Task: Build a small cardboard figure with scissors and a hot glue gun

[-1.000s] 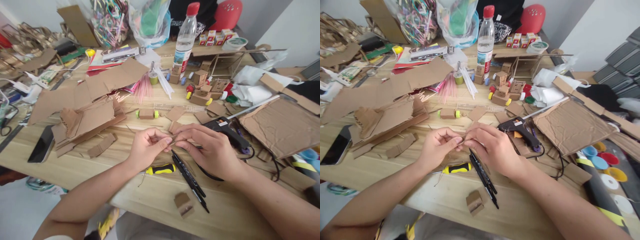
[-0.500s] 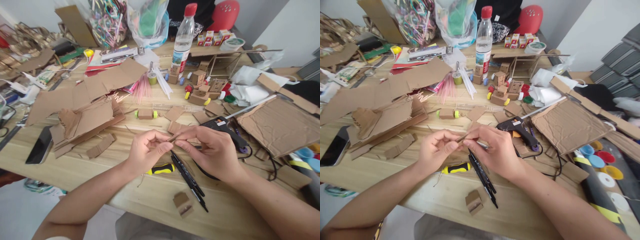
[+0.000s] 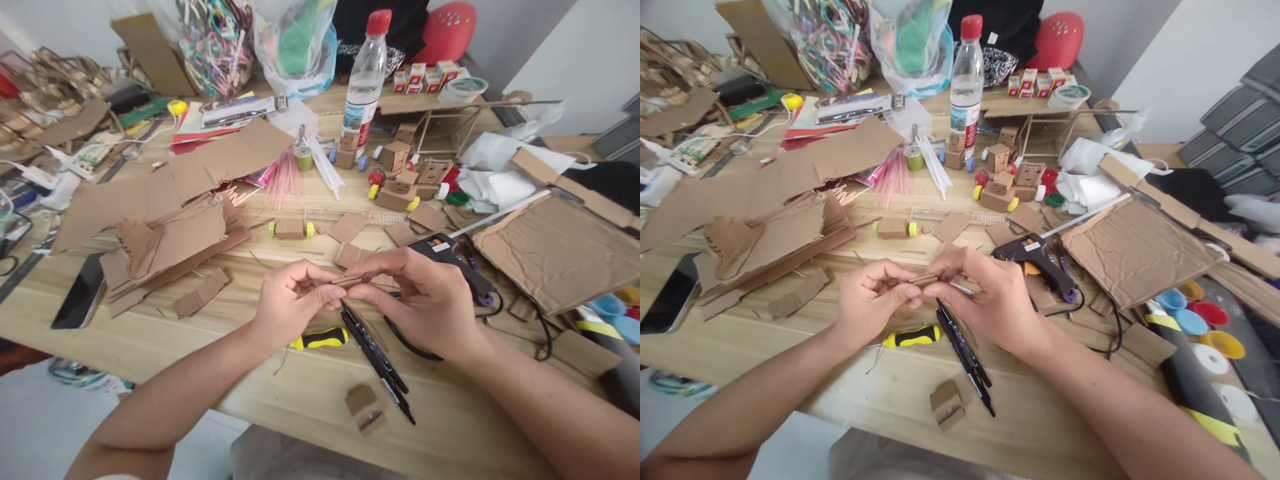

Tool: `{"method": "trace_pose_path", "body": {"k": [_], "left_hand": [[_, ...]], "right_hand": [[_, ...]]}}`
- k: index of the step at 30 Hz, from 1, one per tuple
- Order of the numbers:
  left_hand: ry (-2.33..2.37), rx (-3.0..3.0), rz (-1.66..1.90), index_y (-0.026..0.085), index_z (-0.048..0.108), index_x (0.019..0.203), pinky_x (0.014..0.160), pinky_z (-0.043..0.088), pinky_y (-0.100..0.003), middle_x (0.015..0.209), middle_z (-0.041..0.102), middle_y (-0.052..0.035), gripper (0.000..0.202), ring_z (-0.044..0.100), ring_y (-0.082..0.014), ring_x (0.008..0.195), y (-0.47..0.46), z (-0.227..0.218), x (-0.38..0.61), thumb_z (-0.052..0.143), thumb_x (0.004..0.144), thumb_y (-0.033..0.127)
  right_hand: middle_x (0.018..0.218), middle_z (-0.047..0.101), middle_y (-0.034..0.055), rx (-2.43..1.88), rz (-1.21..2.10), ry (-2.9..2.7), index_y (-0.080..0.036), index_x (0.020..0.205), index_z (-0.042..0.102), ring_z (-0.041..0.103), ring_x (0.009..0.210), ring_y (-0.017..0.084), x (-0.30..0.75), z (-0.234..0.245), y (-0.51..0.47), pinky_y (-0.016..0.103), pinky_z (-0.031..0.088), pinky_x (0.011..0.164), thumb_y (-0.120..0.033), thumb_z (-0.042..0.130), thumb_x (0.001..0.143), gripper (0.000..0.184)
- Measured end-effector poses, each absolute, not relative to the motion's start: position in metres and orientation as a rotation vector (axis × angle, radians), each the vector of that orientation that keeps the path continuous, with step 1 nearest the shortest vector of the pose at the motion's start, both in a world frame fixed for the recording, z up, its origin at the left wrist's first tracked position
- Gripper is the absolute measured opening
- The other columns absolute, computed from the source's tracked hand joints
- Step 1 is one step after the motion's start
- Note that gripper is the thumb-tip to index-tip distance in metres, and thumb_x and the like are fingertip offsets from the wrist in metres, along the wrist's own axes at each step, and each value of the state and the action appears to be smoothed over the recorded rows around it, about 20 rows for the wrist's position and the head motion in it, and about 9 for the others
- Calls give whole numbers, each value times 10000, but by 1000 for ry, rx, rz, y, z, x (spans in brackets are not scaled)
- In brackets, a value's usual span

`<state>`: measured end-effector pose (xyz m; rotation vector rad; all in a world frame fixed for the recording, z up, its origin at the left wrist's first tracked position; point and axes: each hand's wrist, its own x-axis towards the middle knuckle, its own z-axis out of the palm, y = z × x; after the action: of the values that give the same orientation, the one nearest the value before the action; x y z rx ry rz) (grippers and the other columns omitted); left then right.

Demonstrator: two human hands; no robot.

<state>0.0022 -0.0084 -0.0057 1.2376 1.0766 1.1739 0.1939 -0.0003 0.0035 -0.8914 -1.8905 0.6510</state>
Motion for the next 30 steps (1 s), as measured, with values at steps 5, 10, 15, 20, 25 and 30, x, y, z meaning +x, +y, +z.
{"method": "trace_pose_path", "body": {"k": [5, 10, 15, 20, 25, 30], "left_hand": [[1068, 1154, 1083, 188, 677, 679, 506, 629, -290, 546, 741, -27, 568, 711, -182, 466, -6, 0, 2, 890, 601, 709], [1083, 1253, 1172, 195, 698, 684, 511, 623, -275, 579, 753, -36, 519, 729, -180, 501, -10, -5, 2, 855, 684, 689], [1083, 1430, 1230, 202, 697, 671, 510, 610, -257, 604, 761, -40, 437, 732, -172, 514, -11, -6, 1, 825, 782, 605], [1076, 1474, 1257, 205, 699, 672, 530, 609, -258, 645, 778, -51, 405, 726, -163, 520, -11, -3, 0, 807, 820, 566], [1101, 1426, 1209, 204, 697, 688, 524, 592, -260, 598, 740, -35, 443, 702, -160, 518, -11, -6, 1, 793, 805, 621], [1070, 1464, 1086, 198, 663, 700, 531, 551, -249, 591, 702, -18, 465, 661, -147, 531, -4, -6, -3, 738, 852, 632]], "right_hand": [[898, 841, 6, -901, 530, -1994, -335, 1024, 762, 810, 784, 230, 197, 6, 2, 344, 679, 688, -362, 736, 967, 69], [893, 842, 1, -931, 653, -1917, -356, 955, 781, 804, 758, 229, 193, 6, 0, 363, 692, 721, -323, 740, 962, 52], [887, 843, 3, -995, 818, -1824, -345, 871, 799, 805, 750, 240, 189, 7, -3, 385, 698, 746, -392, 758, 938, 91], [821, 835, 14, -993, 931, -1749, -287, 810, 777, 789, 726, 212, 183, 10, -3, 338, 665, 715, -427, 761, 927, 183], [781, 819, 31, -1063, 1055, -1830, -232, 847, 769, 763, 691, 192, 185, 13, 2, 289, 615, 646, -480, 710, 944, 273], [740, 786, 34, -1019, 721, -2112, -224, 858, 770, 695, 627, 165, 192, 8, 5, 265, 543, 614, -277, 585, 1008, 244]]}}
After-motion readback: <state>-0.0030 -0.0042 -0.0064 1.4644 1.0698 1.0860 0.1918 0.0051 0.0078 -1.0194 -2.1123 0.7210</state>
